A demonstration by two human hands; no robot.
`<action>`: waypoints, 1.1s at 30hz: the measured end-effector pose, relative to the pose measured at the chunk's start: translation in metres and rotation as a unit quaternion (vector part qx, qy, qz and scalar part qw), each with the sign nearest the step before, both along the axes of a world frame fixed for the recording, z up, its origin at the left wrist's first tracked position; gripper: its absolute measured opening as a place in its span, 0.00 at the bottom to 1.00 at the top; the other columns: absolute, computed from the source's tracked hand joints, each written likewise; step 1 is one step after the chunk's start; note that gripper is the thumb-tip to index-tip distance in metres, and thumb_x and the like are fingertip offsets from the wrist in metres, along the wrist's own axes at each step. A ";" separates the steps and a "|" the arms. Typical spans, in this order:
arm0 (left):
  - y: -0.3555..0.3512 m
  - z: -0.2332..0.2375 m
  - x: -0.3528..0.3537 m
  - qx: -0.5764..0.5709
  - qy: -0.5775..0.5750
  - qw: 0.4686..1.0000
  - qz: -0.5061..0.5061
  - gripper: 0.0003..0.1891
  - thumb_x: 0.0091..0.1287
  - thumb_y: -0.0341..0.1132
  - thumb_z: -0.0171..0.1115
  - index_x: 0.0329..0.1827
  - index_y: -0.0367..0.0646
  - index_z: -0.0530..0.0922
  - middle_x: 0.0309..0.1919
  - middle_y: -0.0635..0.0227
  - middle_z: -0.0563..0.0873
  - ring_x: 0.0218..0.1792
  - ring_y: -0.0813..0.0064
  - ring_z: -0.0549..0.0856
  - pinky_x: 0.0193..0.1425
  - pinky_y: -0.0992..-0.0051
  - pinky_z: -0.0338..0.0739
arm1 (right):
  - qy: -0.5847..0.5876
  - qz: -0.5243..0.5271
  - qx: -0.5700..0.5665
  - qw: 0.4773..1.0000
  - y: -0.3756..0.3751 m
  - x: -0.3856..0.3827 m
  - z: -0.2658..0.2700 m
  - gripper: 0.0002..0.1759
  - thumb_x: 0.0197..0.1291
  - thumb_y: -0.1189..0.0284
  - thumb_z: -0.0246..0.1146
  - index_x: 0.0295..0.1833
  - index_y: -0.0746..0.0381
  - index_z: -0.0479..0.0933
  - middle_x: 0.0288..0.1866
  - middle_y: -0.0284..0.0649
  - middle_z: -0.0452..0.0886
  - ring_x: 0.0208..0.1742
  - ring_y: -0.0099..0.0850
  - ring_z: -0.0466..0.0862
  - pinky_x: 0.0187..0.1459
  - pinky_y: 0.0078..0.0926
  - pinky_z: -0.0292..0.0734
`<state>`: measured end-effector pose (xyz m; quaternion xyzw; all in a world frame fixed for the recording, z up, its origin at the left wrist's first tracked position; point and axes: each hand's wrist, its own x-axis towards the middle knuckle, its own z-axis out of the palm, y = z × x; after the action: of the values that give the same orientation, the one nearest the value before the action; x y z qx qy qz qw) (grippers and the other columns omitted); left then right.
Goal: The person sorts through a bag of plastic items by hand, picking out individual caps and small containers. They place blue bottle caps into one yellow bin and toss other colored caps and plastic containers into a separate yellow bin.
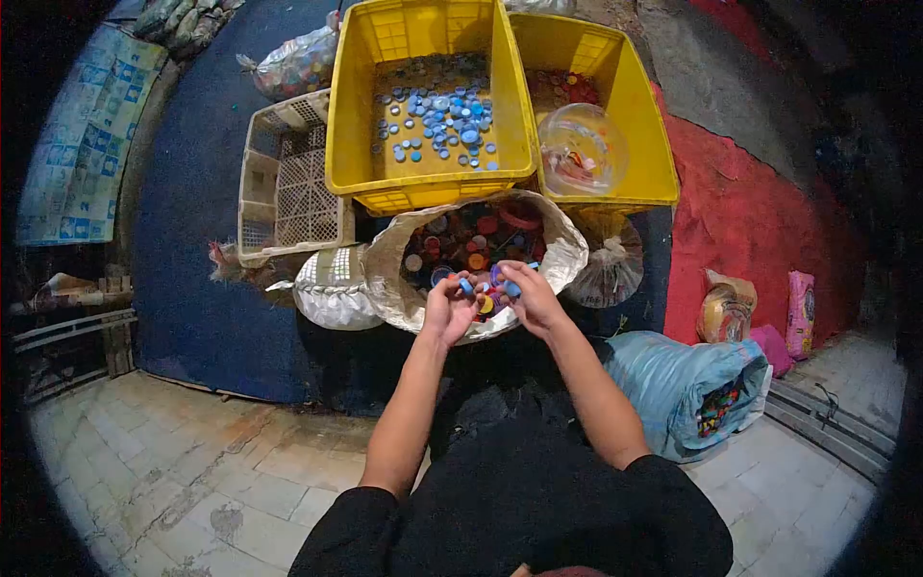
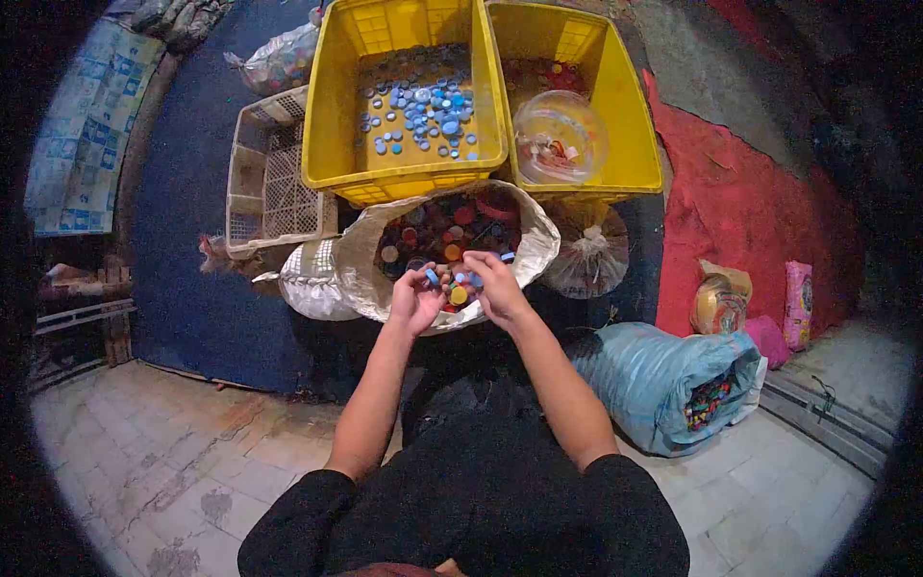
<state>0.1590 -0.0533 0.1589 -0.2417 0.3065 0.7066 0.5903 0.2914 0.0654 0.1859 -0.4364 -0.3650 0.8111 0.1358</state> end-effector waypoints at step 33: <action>-0.035 -0.002 -0.006 -0.096 0.025 0.995 0.001 0.18 0.70 0.38 0.53 0.57 0.34 0.74 0.51 0.56 0.80 0.50 0.62 0.81 0.52 0.68 0.78 | -0.486 0.285 0.466 0.682 0.102 -0.030 -0.232 0.23 0.61 0.55 0.55 0.51 0.61 0.82 0.52 0.53 0.82 0.54 0.50 0.82 0.54 0.43 0.77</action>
<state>0.1530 -0.0885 0.1569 -0.2797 0.3870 0.6804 0.5560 0.2618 0.1673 -0.0465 -0.5249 -0.8172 0.2099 -0.1123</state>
